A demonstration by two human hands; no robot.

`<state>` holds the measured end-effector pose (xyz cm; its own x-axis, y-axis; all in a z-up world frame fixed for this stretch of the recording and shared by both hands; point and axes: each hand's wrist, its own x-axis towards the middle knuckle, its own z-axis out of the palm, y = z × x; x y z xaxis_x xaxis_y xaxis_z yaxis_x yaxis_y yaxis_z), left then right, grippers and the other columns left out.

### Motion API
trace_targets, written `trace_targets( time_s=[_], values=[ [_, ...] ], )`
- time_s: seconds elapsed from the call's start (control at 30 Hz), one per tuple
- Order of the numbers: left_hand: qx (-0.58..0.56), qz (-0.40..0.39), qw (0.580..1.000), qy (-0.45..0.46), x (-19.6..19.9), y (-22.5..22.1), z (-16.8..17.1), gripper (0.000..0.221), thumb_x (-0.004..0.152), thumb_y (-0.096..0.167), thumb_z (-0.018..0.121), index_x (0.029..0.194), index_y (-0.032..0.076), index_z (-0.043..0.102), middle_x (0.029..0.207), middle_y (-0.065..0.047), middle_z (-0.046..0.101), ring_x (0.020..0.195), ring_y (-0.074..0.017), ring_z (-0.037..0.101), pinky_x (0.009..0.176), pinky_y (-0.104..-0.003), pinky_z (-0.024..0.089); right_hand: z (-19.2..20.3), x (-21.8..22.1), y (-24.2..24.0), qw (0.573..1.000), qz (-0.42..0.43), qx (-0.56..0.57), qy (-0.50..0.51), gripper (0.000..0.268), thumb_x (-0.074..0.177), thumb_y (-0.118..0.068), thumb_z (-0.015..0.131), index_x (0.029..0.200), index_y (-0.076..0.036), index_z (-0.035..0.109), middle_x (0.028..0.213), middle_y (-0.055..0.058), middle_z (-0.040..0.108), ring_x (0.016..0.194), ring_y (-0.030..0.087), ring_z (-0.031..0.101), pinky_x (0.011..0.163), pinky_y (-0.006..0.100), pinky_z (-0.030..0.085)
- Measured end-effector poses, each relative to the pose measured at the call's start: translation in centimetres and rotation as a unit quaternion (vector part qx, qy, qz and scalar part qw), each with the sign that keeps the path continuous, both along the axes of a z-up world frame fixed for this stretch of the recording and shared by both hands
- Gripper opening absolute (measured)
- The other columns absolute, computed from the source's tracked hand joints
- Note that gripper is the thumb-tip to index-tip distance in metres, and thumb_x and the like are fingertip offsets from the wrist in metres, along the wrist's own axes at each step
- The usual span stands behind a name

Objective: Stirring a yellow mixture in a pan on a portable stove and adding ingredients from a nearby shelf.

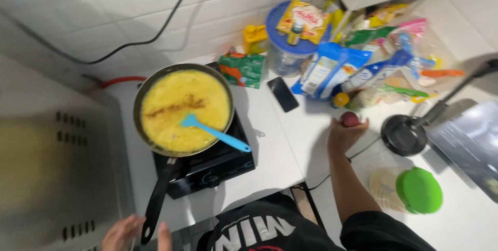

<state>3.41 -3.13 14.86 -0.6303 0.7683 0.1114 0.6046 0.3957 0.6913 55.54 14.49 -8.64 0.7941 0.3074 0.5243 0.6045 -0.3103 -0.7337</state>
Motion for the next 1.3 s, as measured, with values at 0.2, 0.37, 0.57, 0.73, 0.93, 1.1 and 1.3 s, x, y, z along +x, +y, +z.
trace_targets(
  time_s=[0.2, 0.37, 0.57, 0.73, 0.93, 1.1, 1.3],
  values=[
    [-0.070, -0.169, 0.979, 0.093, -2.2, -0.4, -2.0, 0.074, 0.084, 0.038, 0.075, 0.145, 0.003, 0.051, 0.137, -0.017, 0.059, 0.128, -0.0374, 0.055, 0.104, -0.051, 0.048, 17.3, -16.7, -3.9, 0.934, 0.356, -0.017, 0.008, 0.017, 0.090, -0.002, 0.066, 0.105, -0.002, 0.057, 0.104, 0.013, 0.060, 0.092, 0.030, 0.059, 0.083, 0.041, 0.046],
    [-0.098, -0.155, 0.980, 0.072, -1.8, -0.3, -2.3, 0.073, 0.091, 0.039, 0.068, 0.151, 0.006, 0.041, 0.142, -0.017, 0.053, 0.129, -0.0360, 0.054, 0.100, -0.049, 0.051, 27.1, -27.9, -2.9, 0.699, 0.522, -0.487, -0.047, 0.060, 0.094, -0.052, 0.066, 0.126, -0.011, 0.036, 0.094, 0.012, 0.069, 0.079, 0.039, 0.070, 0.061, 0.050, 0.050],
    [-0.110, -0.166, 0.980, 0.009, -1.9, 0.5, -3.2, 0.057, 0.099, 0.042, 0.056, 0.145, 0.012, 0.047, 0.125, -0.012, 0.062, 0.106, -0.0360, 0.064, 0.079, -0.051, 0.056, 27.0, -31.5, 0.9, 0.657, 0.550, -0.471, -0.209, 0.031, 0.103, -0.027, 0.055, 0.127, -0.008, 0.046, 0.076, 0.013, 0.070, 0.065, 0.042, 0.067, 0.051, 0.054, 0.047],
    [-0.085, -0.188, 0.978, 0.040, -2.3, 0.8, -3.3, 0.047, 0.101, 0.045, 0.052, 0.134, 0.012, 0.055, 0.098, -0.009, 0.072, 0.079, -0.0313, 0.069, 0.062, -0.045, 0.055, 28.3, -25.9, 1.9, 0.693, 0.456, -0.139, -0.541, 0.016, 0.099, -0.031, 0.064, 0.104, -0.022, 0.077, 0.059, -0.004, 0.057, 0.052, 0.019, 0.058, 0.042, 0.034, 0.044],
    [-0.131, -0.190, 0.972, 0.047, -2.2, 0.7, -3.1, 0.048, 0.101, 0.045, 0.057, 0.135, 0.012, 0.054, 0.103, -0.009, 0.074, 0.082, -0.0313, 0.073, 0.064, -0.042, 0.060, 25.4, -30.5, 5.1, 0.722, 0.476, -0.466, -0.187, 0.035, 0.103, -0.038, 0.048, 0.124, -0.024, 0.072, 0.101, 0.011, 0.076, 0.093, 0.041, 0.069, 0.073, 0.053, 0.053],
    [-0.153, -0.191, 0.969, 0.026, -2.5, 1.2, -2.7, 0.046, 0.101, 0.048, 0.054, 0.133, 0.014, 0.055, 0.102, -0.008, 0.074, 0.082, -0.0335, 0.071, 0.065, -0.046, 0.057, 31.2, -28.7, 1.1, 0.712, 0.459, -0.526, -0.073, 0.044, 0.095, -0.049, 0.050, 0.130, -0.037, 0.073, 0.130, -0.006, 0.073, 0.116, 0.025, 0.067, 0.091, 0.040, 0.052],
    [-0.136, -0.199, 0.969, 0.054, -2.6, 1.2, -2.4, 0.044, 0.101, 0.045, 0.058, 0.129, 0.012, 0.057, 0.098, -0.008, 0.074, 0.075, -0.0312, 0.070, 0.059, -0.044, 0.057, 22.8, -30.8, 7.0, 0.734, 0.550, -0.372, -0.139, 0.042, 0.098, -0.037, 0.057, 0.131, -0.017, 0.073, 0.119, 0.009, 0.076, 0.100, 0.038, 0.071, 0.083, 0.052, 0.055]
  ],
)
